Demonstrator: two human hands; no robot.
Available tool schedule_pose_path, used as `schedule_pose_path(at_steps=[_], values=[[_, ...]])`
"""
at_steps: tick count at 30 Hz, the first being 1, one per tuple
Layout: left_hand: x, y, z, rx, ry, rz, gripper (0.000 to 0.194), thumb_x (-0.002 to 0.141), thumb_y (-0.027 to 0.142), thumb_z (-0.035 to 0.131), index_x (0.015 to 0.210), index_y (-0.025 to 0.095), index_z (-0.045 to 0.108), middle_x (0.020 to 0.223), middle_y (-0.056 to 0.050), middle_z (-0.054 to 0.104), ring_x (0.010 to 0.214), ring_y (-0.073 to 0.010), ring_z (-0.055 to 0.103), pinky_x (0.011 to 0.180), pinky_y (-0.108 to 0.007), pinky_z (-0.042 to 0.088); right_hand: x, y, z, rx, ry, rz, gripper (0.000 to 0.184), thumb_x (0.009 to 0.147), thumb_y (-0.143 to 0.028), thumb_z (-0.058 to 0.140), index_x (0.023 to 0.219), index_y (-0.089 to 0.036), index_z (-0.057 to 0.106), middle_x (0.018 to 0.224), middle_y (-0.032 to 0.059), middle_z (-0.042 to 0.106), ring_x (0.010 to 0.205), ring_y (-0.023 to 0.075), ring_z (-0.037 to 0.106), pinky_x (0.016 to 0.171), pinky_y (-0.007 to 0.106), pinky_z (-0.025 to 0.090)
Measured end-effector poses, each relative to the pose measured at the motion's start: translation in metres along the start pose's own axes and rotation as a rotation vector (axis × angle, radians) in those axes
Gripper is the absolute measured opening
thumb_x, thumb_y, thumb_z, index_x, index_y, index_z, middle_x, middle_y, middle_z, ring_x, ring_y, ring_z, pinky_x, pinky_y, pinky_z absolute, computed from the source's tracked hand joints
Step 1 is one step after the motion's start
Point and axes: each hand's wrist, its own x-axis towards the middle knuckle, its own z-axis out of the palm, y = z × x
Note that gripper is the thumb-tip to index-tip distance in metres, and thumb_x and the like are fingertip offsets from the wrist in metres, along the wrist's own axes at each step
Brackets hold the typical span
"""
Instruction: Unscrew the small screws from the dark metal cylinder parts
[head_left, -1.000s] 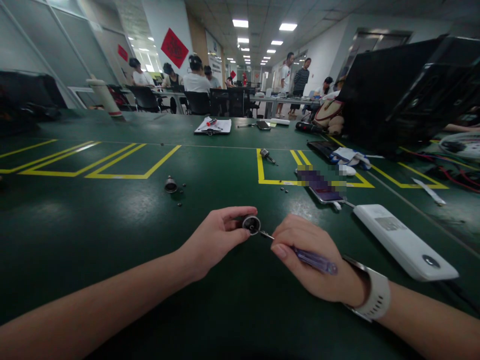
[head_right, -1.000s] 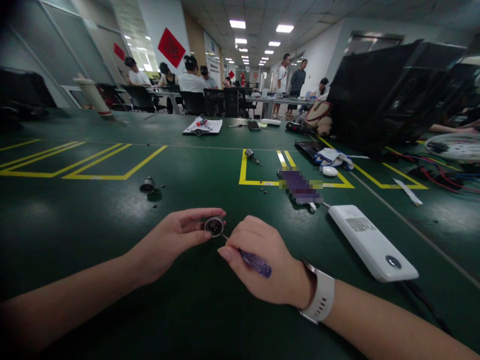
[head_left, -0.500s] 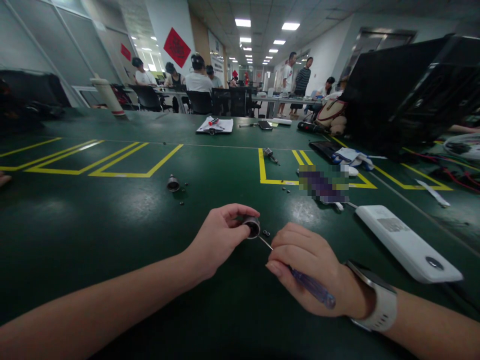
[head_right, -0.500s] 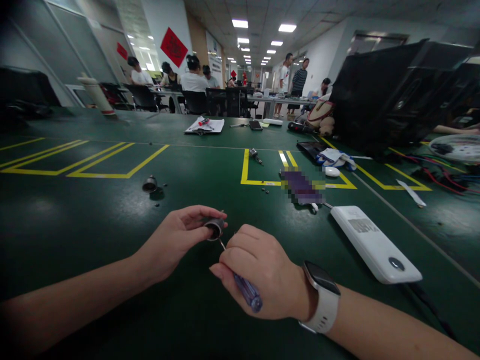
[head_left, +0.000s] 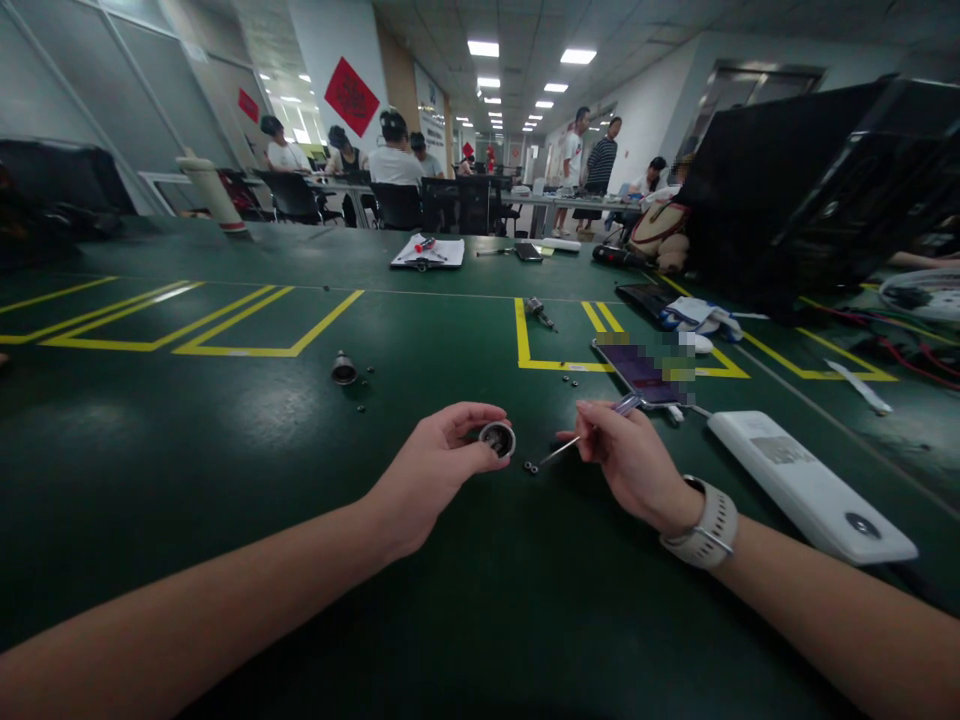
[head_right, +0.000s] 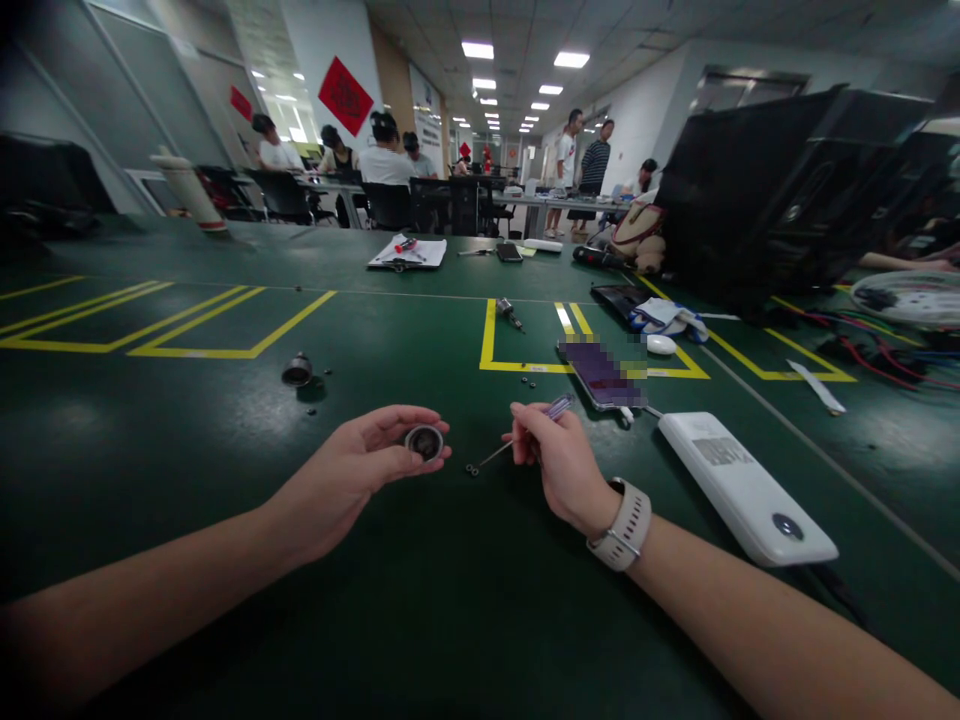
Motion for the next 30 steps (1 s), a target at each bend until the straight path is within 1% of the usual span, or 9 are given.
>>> schedule_pose_path(at_steps=[6, 11, 14, 16, 20, 23, 24, 26, 30], values=[[-0.003, 0.006, 0.003, -0.021, 0.005, -0.037, 0.032, 0.065, 0.011, 0.064, 0.097, 0.015, 0.060, 0.102, -0.006, 0.064, 0.101, -0.0214, 0.058, 0.091, -0.038, 0.046, 0.002, 0.008, -0.002, -0.067, -0.024, -0.021, 0.029, 0.078, -0.032, 0.058, 0.053, -0.018, 0.053, 0.045, -0.0042, 0.049, 0.047, 0.0104, 0.046, 0.054, 0.027, 0.035], [-0.003, 0.007, 0.004, -0.022, 0.012, -0.025, 0.032, 0.066, 0.009, 0.064, 0.097, 0.016, 0.062, 0.101, -0.005, 0.065, 0.098, -0.0205, 0.059, 0.088, -0.036, 0.046, -0.004, 0.005, -0.002, -0.294, -0.102, -0.093, 0.032, 0.080, -0.039, 0.056, 0.056, -0.018, 0.055, 0.050, -0.0031, 0.051, 0.050, 0.0108, 0.047, 0.055, 0.027, 0.037], [-0.002, 0.005, 0.004, 0.009, 0.007, -0.015, 0.031, 0.069, 0.011, 0.064, 0.100, 0.017, 0.063, 0.099, -0.005, 0.067, 0.096, -0.0190, 0.060, 0.089, -0.035, 0.045, -0.006, 0.003, 0.001, -0.366, -0.128, -0.068, 0.032, 0.079, -0.043, 0.057, 0.059, -0.018, 0.055, 0.052, -0.0022, 0.053, 0.051, 0.0118, 0.051, 0.054, 0.027, 0.039], [-0.002, 0.004, 0.003, 0.021, 0.004, -0.013, 0.032, 0.070, 0.011, 0.063, 0.102, 0.017, 0.063, 0.098, -0.004, 0.067, 0.093, -0.0180, 0.061, 0.089, -0.035, 0.045, -0.005, 0.003, 0.002, -0.260, -0.110, 0.027, 0.032, 0.078, -0.043, 0.058, 0.059, -0.017, 0.054, 0.050, -0.0025, 0.053, 0.048, 0.0117, 0.051, 0.050, 0.026, 0.040], [0.000, 0.001, 0.002, 0.028, 0.007, -0.019, 0.035, 0.070, 0.012, 0.064, 0.105, 0.018, 0.062, 0.101, -0.003, 0.067, 0.092, -0.0173, 0.061, 0.087, -0.033, 0.047, 0.000, 0.004, 0.000, 0.072, -0.063, 0.249, 0.028, 0.076, -0.038, 0.061, 0.060, -0.016, 0.053, 0.049, -0.0033, 0.052, 0.045, 0.0096, 0.047, 0.047, 0.024, 0.042], [0.001, 0.000, 0.001, 0.023, 0.004, -0.028, 0.037, 0.071, 0.012, 0.064, 0.107, 0.018, 0.061, 0.102, -0.004, 0.067, 0.091, -0.0167, 0.062, 0.085, -0.032, 0.048, -0.001, 0.000, -0.002, 0.270, -0.100, 0.300, 0.025, 0.077, -0.035, 0.061, 0.061, -0.016, 0.055, 0.050, -0.0041, 0.051, 0.046, 0.0084, 0.046, 0.050, 0.023, 0.044], [0.001, -0.001, 0.001, 0.017, 0.003, -0.029, 0.037, 0.071, 0.012, 0.064, 0.107, 0.017, 0.061, 0.101, -0.004, 0.067, 0.090, -0.0163, 0.062, 0.085, -0.032, 0.048, -0.003, -0.002, -0.001, 0.305, -0.127, 0.269, 0.025, 0.078, -0.035, 0.060, 0.062, -0.017, 0.055, 0.052, -0.0042, 0.051, 0.047, 0.0086, 0.046, 0.052, 0.024, 0.044], [0.001, -0.001, 0.001, 0.013, 0.004, -0.030, 0.036, 0.072, 0.012, 0.063, 0.108, 0.017, 0.062, 0.100, -0.004, 0.068, 0.088, -0.0155, 0.063, 0.084, -0.031, 0.048, -0.009, -0.006, 0.001, 0.287, -0.192, 0.117, 0.025, 0.081, -0.036, 0.057, 0.064, -0.017, 0.056, 0.056, -0.0033, 0.053, 0.052, 0.0102, 0.050, 0.055, 0.025, 0.045], [-0.001, 0.001, 0.003, 0.032, 0.011, -0.020, 0.033, 0.072, 0.012, 0.062, 0.105, 0.015, 0.063, 0.096, -0.005, 0.069, 0.084, -0.0152, 0.064, 0.080, -0.030, 0.049, -0.023, -0.009, 0.005, -0.040, -0.255, -0.268, 0.023, 0.085, -0.034, 0.053, 0.069, -0.018, 0.060, 0.066, 0.0001, 0.058, 0.063, 0.0144, 0.056, 0.061, 0.029, 0.044]])
